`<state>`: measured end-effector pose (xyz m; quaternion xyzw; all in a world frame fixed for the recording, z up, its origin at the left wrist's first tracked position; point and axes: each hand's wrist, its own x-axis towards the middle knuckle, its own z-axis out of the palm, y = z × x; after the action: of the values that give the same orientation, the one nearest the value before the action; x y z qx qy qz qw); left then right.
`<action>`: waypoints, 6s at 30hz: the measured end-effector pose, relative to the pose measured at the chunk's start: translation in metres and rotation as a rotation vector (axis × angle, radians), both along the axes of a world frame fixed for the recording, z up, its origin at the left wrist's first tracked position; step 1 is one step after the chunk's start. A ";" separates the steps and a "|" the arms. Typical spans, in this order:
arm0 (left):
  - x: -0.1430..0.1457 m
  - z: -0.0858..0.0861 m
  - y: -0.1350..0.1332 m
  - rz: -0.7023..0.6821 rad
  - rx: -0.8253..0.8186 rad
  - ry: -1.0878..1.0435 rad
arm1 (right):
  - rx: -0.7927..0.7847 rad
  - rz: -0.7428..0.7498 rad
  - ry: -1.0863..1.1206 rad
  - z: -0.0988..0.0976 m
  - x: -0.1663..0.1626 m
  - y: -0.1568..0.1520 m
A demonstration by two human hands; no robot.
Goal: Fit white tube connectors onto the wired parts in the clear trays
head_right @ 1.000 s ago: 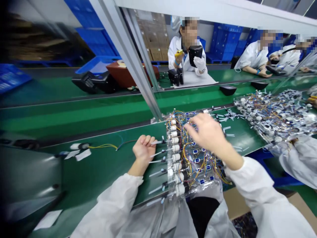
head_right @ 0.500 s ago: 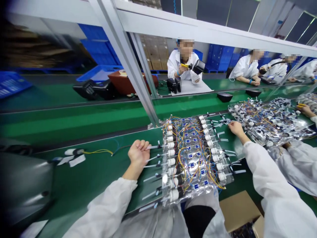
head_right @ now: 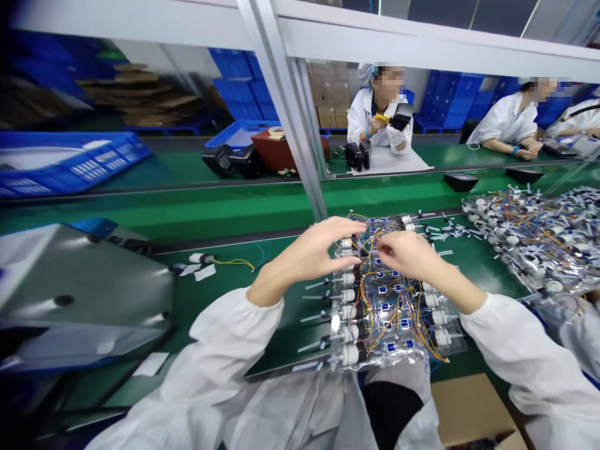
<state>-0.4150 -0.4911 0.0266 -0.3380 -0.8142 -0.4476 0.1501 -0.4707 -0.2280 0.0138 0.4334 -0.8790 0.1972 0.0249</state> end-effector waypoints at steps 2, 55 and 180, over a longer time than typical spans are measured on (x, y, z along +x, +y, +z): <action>-0.010 -0.006 0.000 -0.067 -0.022 -0.094 | -0.031 0.049 0.028 -0.007 0.006 -0.031; -0.053 -0.192 -0.025 0.459 0.706 -0.385 | -0.460 0.044 -0.095 -0.131 -0.032 -0.090; -0.043 -0.066 -0.068 0.357 0.444 0.107 | -0.369 -0.011 -0.412 -0.059 -0.076 -0.124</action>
<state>-0.4584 -0.5592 -0.0391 -0.1714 -0.7337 -0.5630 0.3395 -0.5467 -0.3517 -0.0453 0.3675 -0.8170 0.4381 -0.0748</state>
